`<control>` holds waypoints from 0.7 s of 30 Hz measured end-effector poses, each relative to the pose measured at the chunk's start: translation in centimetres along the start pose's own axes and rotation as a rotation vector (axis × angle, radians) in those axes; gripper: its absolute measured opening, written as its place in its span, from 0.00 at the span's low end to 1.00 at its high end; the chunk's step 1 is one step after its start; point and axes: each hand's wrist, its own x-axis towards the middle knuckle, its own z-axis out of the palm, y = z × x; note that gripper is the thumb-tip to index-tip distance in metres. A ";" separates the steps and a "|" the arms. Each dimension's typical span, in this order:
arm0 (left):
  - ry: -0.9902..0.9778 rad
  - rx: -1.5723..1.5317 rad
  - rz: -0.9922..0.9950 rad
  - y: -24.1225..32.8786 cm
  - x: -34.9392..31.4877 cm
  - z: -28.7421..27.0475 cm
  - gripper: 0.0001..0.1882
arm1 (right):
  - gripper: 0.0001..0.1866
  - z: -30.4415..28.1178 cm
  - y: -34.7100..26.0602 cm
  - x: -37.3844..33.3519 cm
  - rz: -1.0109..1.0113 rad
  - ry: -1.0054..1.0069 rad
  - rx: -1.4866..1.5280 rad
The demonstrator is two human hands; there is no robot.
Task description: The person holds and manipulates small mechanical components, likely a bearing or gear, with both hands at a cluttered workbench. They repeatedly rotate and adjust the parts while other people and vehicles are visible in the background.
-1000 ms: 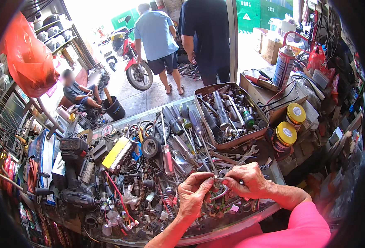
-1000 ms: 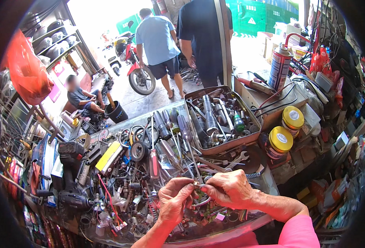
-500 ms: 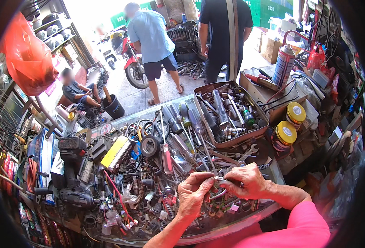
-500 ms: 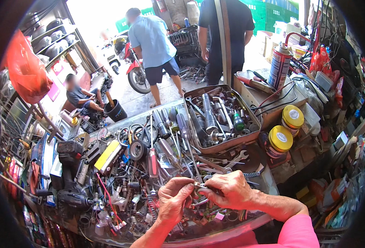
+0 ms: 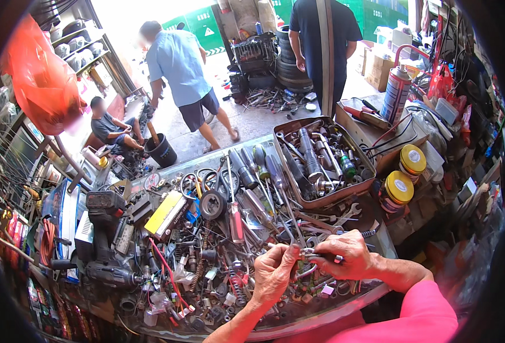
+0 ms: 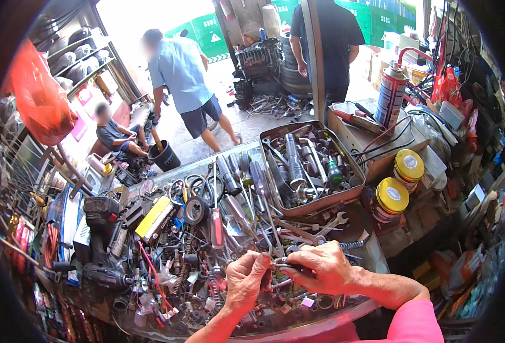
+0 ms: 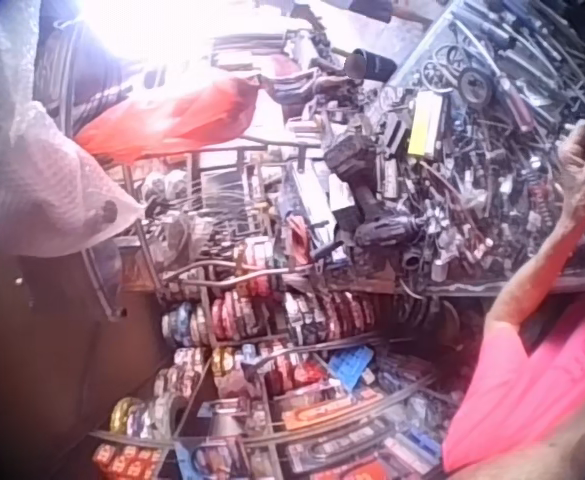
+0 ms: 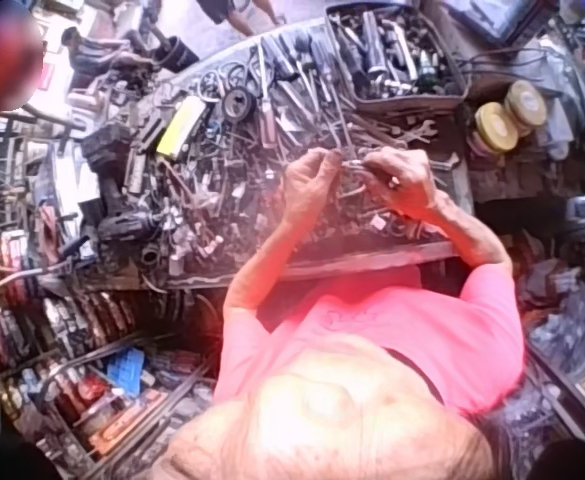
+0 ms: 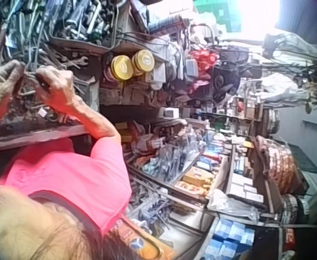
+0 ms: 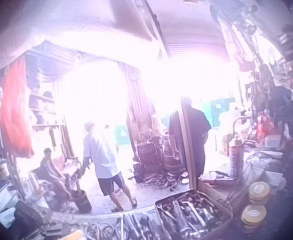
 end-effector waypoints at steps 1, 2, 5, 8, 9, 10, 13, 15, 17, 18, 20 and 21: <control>0.024 0.000 0.033 0.2 -0.1 0.3 0.12 | 0.12 0.1 0.0 0.0 -0.010 0.031 0.009; 0.049 0.000 0.066 0.5 -0.1 0.7 0.12 | 0.12 0.2 0.1 0.1 -0.021 0.062 0.018; 0.065 -0.005 0.168 0.3 -0.1 1.0 0.10 | 0.10 0.2 0.0 0.2 0.031 0.107 0.030; 0.030 0.017 0.182 0.4 -0.2 0.9 0.06 | 0.09 -0.1 0.0 0.2 0.073 0.112 0.012; 0.031 0.030 0.196 0.3 -0.2 1.0 0.06 | 0.09 -0.1 0.0 0.2 0.079 0.112 0.002; 0.028 0.043 0.213 0.2 -0.1 1.1 0.06 | 0.09 -0.3 -0.2 0.3 0.079 0.105 -0.006; 0.036 0.072 0.234 0.3 -0.1 1.0 0.06 | 0.09 -0.1 0.1 0.2 0.065 0.100 0.022; 0.070 0.050 0.214 0.4 -0.2 1.3 0.06 | 0.09 0.1 0.1 0.3 0.060 0.098 0.048; 0.053 0.084 0.177 0.4 -0.2 1.0 0.07 | 0.09 0.3 0.4 0.0 0.055 0.096 0.043; 0.045 0.101 0.158 0.4 -0.2 0.9 0.07 | 0.09 0.4 0.3 -0.1 0.057 0.099 0.040; 0.042 0.095 0.157 0.3 -0.2 0.7 0.07 | 0.09 0.3 0.3 0.0 0.051 0.104 0.038; 0.041 0.092 0.157 0.2 -0.1 0.7 0.07 | 0.09 0.3 0.3 -0.1 0.056 0.106 0.039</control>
